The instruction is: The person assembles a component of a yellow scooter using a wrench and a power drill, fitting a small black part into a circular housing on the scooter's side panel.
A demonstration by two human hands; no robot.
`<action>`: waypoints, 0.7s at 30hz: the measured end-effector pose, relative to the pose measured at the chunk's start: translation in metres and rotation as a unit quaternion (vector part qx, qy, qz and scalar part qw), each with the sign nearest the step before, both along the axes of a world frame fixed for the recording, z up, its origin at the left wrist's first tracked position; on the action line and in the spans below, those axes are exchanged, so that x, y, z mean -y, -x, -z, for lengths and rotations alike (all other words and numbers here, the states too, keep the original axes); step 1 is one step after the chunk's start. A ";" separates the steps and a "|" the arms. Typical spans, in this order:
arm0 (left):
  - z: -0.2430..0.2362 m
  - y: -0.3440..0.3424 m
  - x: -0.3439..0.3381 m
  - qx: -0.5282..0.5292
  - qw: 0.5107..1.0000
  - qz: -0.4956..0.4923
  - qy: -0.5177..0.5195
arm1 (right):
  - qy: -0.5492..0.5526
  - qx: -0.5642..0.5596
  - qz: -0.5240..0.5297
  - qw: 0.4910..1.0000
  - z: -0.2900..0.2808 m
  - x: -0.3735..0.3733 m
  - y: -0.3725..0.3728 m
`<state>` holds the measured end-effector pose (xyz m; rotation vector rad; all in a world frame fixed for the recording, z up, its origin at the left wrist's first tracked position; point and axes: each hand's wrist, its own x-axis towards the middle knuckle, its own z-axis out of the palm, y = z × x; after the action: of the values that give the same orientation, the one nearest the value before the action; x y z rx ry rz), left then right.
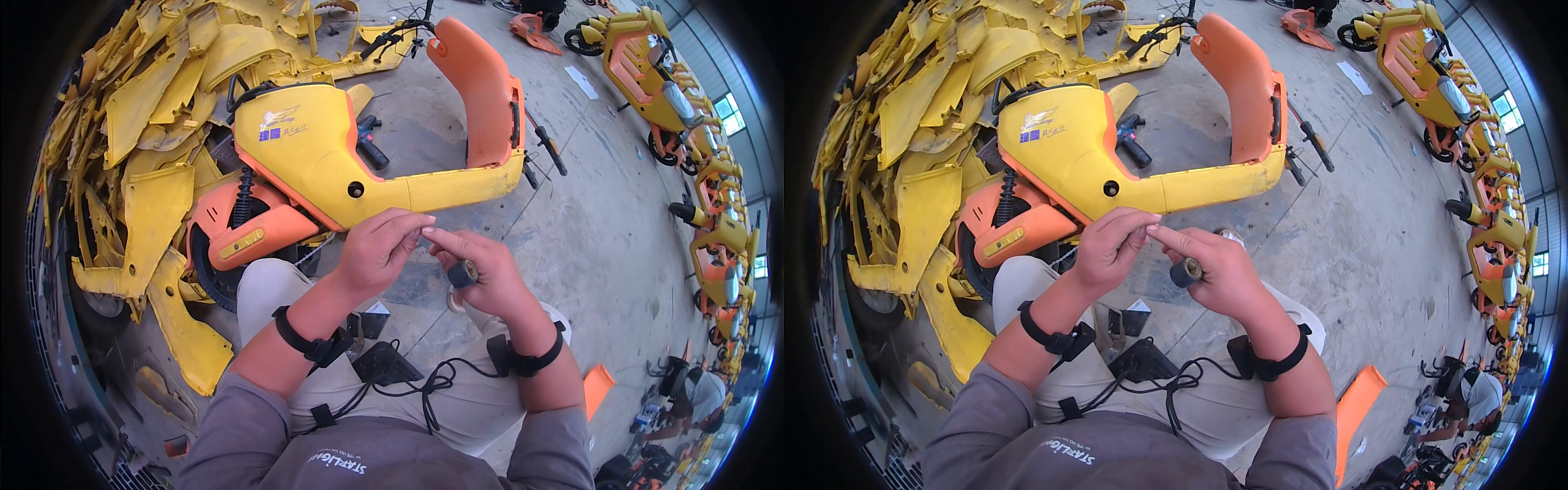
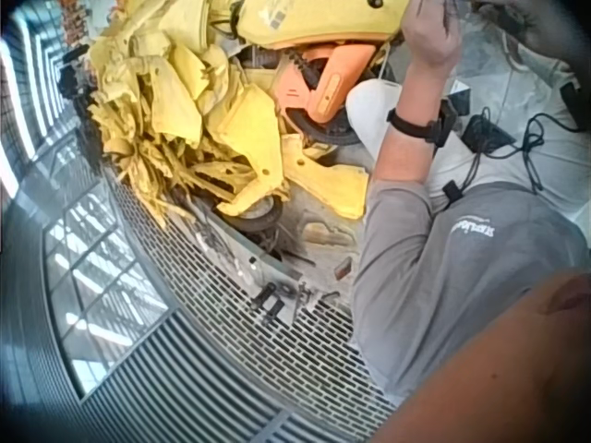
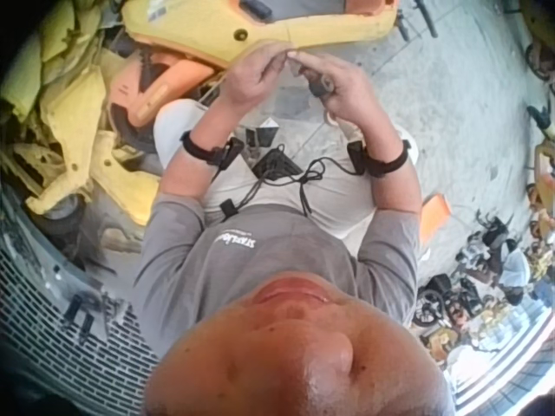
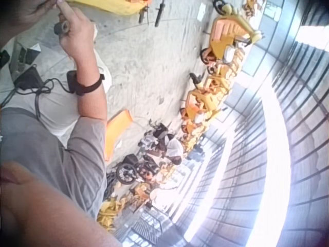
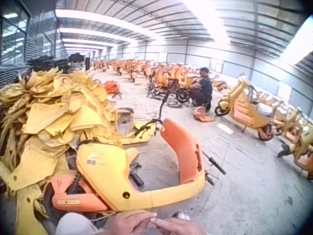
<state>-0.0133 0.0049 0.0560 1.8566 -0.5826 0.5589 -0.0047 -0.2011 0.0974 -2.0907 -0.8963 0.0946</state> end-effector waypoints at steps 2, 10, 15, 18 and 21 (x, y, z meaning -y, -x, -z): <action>0.001 -0.002 -0.001 0.013 1.000 -0.011 -0.018 | -0.030 -0.050 0.003 0.998 0.001 -0.001 0.000; 0.006 -0.002 0.002 0.010 0.998 0.032 -0.050 | -0.089 -0.083 0.008 0.993 0.001 0.006 -0.004; 0.008 0.002 0.006 -0.073 0.996 0.039 0.030 | -0.089 -0.096 0.006 0.991 0.000 0.006 -0.001; 0.005 0.002 0.007 -0.091 0.994 0.048 0.046 | -0.075 -0.133 0.011 0.988 -0.003 0.007 0.000; 0.007 0.003 0.008 -0.115 0.990 0.056 0.060 | -0.079 -0.122 0.006 0.989 -0.001 0.007 -0.001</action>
<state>-0.0162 -0.0030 0.0494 1.7335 -0.4846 0.2936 -0.0041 -0.2082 0.0988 -1.8882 -0.7195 0.2594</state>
